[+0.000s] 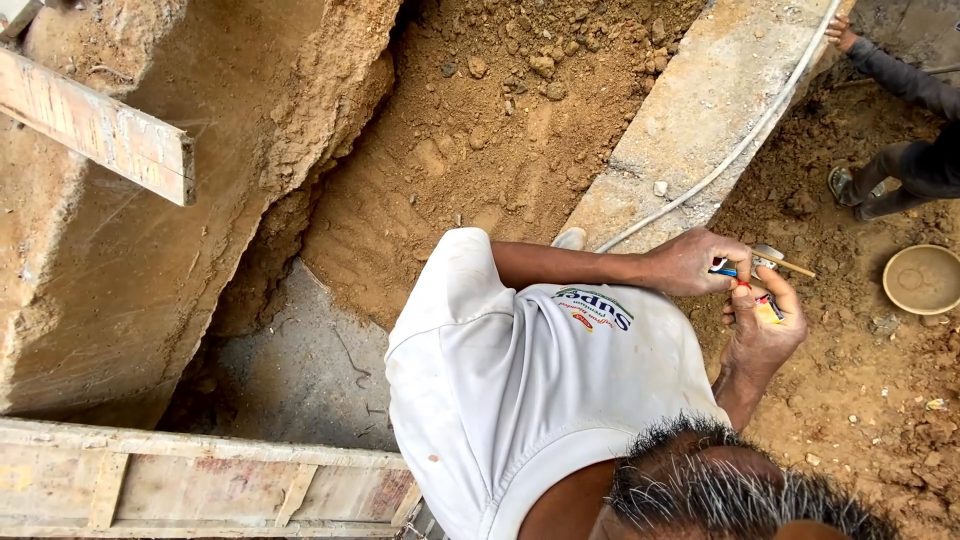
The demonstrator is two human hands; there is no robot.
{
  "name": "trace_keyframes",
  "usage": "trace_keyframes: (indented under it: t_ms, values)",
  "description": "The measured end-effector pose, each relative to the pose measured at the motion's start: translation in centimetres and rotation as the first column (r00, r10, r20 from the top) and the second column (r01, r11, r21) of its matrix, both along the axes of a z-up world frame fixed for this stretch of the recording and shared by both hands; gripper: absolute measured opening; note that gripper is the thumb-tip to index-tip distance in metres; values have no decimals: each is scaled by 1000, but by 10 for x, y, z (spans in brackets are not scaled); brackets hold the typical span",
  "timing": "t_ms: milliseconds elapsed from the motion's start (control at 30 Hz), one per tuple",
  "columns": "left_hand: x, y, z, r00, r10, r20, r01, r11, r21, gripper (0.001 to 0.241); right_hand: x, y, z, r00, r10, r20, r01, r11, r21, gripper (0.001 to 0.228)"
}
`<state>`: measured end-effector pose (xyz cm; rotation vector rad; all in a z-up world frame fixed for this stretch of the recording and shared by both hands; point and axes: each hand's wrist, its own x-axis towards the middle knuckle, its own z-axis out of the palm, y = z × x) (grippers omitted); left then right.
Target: The person handles small electrical wire connectors and matches, removing items from a package and preparing them by hand while standing over a construction ditch.
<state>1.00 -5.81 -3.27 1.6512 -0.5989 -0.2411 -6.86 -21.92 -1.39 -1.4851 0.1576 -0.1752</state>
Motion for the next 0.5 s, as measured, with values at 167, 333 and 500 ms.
trace_keyframes:
  t_ms: [167, 333, 500]
  values:
    - [-2, 3, -2, 996, 7, 91, -9, 1000, 20, 11, -1, -6, -15, 997, -16, -77, 10, 997, -72, 35]
    - [-17, 10, 16, 997, -69, -23, 69, 998, 4, 10, -15, -11, -31, 989, -94, -114, 76, 986, -151, 27]
    - [-20, 21, 13, 999, -39, -21, 39, 999, -19, 14, -20, 12, -12, 985, -90, -144, 66, 984, -164, 17]
